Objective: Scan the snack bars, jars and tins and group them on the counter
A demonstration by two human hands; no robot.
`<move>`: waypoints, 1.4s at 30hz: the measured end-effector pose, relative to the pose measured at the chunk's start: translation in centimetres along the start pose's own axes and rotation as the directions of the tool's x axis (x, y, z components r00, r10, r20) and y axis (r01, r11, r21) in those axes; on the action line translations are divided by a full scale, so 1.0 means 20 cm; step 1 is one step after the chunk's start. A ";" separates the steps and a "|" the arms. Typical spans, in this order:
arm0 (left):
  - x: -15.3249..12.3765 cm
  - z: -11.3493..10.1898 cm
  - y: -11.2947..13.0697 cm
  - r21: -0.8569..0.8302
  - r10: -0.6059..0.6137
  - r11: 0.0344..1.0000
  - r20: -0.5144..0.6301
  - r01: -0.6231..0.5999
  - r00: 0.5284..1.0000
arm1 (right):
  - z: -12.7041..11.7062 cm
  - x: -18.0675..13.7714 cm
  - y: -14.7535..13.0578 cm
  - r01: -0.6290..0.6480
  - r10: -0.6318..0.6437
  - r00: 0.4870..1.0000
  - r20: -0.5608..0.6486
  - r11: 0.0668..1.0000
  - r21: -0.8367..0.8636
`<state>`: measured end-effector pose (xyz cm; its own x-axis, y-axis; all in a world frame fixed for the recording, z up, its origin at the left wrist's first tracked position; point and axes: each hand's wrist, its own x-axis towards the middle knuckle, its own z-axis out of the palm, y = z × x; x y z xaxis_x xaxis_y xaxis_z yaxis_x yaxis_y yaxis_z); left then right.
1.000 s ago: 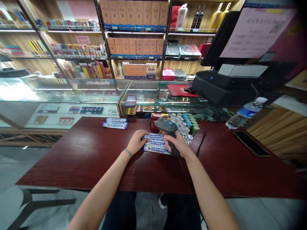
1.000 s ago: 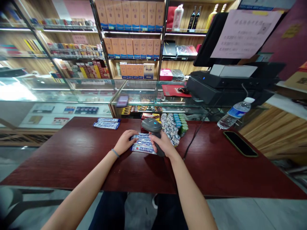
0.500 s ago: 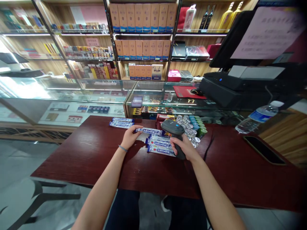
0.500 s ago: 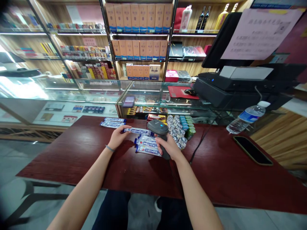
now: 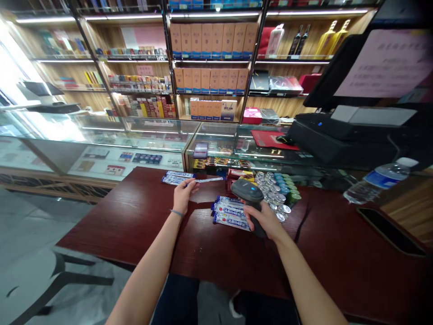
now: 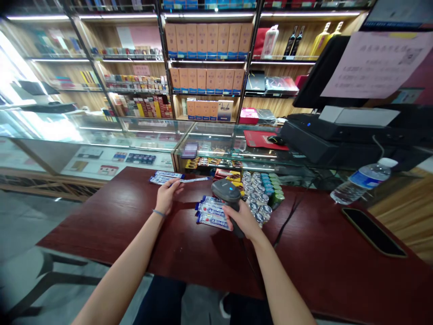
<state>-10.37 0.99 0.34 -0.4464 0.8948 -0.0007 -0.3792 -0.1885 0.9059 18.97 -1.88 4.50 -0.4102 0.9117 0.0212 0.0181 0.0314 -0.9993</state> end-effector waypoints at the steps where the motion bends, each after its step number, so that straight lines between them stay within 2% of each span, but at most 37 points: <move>1: 0.00 0.00 0.01 -0.040 -0.031 0.999 -0.044 0.029 0.999 | 0.00 0.00 0.01 -0.006 0.006 1.000 0.000 1.000 0.011; 5: 0.00 0.00 0.03 -0.133 -0.122 0.986 -0.140 0.103 0.983 | 0.02 0.01 0.02 -0.022 0.023 0.999 0.023 1.000 -0.013; 10: 0.01 -0.01 0.04 -0.207 -0.205 0.963 -0.165 0.169 0.965 | 0.06 0.00 0.01 -0.073 0.074 0.997 0.023 0.996 -0.047; 15: 0.02 -0.03 0.04 -0.303 -0.299 0.922 -0.161 0.242 0.940 | 0.09 -0.02 -0.01 -0.057 0.059 0.998 0.027 0.997 -0.054; 22: 0.04 -0.03 0.03 -0.377 -0.344 0.887 -0.152 0.268 0.927 | 0.06 -0.01 0.01 -0.070 0.075 0.995 0.059 0.994 -0.087; 27: 0.04 -0.03 0.03 -0.366 -0.354 0.887 -0.154 0.280 0.922 | 0.05 0.00 0.03 -0.060 0.069 0.994 0.082 0.993 -0.102; 31: 0.03 -0.03 0.03 -0.323 -0.313 0.910 -0.121 0.261 0.942 | 0.05 0.00 0.02 -0.056 0.062 0.996 0.063 0.995 -0.083; 36: 0.04 -0.04 0.09 -0.174 -0.146 0.976 -0.072 0.132 0.987 | 0.04 0.00 0.02 -0.032 0.035 0.999 0.038 0.997 -0.074; 39: 0.07 -0.11 0.20 -0.039 -0.021 0.999 -0.024 0.021 0.999 | 0.03 0.01 0.02 -0.024 0.028 0.998 0.049 0.997 -0.075; 42: 0.13 -0.22 0.33 0.103 0.056 0.993 0.045 -0.061 0.997 | 0.03 0.01 0.04 -0.012 0.015 0.999 0.046 0.998 -0.066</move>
<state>-17.61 0.20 4.41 -0.4297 0.9003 0.0694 -0.2657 -0.1995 0.9432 18.41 -1.82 3.78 -0.4518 0.8921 0.0047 0.0827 0.0472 -0.9955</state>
